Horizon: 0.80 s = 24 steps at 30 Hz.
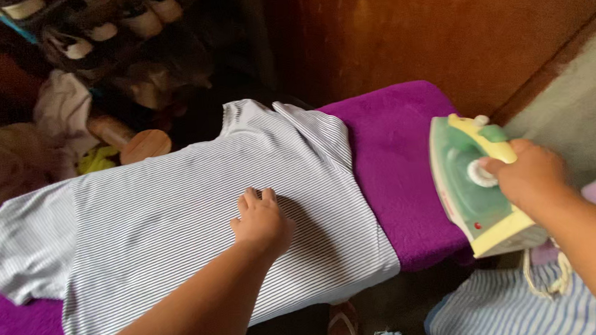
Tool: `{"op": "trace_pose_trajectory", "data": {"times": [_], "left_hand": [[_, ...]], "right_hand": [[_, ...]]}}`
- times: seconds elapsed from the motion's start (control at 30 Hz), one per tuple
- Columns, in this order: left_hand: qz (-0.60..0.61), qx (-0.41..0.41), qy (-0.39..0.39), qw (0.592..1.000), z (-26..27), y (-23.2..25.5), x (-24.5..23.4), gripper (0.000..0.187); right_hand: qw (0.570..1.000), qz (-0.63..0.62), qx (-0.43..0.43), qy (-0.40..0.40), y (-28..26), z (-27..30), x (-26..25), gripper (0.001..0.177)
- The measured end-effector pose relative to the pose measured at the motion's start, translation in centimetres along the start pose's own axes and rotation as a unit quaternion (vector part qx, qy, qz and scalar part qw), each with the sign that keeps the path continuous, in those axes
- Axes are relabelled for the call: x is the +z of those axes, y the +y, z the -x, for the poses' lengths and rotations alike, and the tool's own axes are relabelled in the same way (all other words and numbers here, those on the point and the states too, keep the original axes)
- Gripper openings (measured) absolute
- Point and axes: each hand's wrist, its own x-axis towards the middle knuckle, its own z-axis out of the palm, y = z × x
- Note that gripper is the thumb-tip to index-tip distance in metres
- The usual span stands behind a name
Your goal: The person irons a striped shirt on a purple ironing board. They repeatedly smooth the fabric with their hands and pass a green and yellow iron over the shirt, adjusting its position several times.
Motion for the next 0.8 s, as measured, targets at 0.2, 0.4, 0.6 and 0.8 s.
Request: {"op": "trace_pose_trajectory", "data": {"times": [0.2, 0.4, 0.6, 0.8], "left_hand": [[0.07, -0.009, 0.242, 0.968, -0.4, -13.4, 3.4, 0.063], [0.116, -0.373, 0.318, 0.864, 4.3, -27.9, 2.9, 0.071], [0.343, -0.363, 0.104, 0.86, 7.8, -29.2, 0.0, 0.062], [0.544, -0.243, 0.17, 0.785, 9.5, -29.3, -2.0, 0.053]], "right_hand": [[0.983, -0.097, -0.148, 0.039, -6.1, 1.2, 2.5, 0.069], [0.923, -0.296, 0.015, -0.243, -11.5, 4.8, 9.5, 0.067], [0.909, -0.2, 0.045, -0.362, -15.9, 6.9, 8.0, 0.059], [0.758, -0.49, 0.146, -0.405, -17.4, 7.7, 6.5, 0.048]]}}
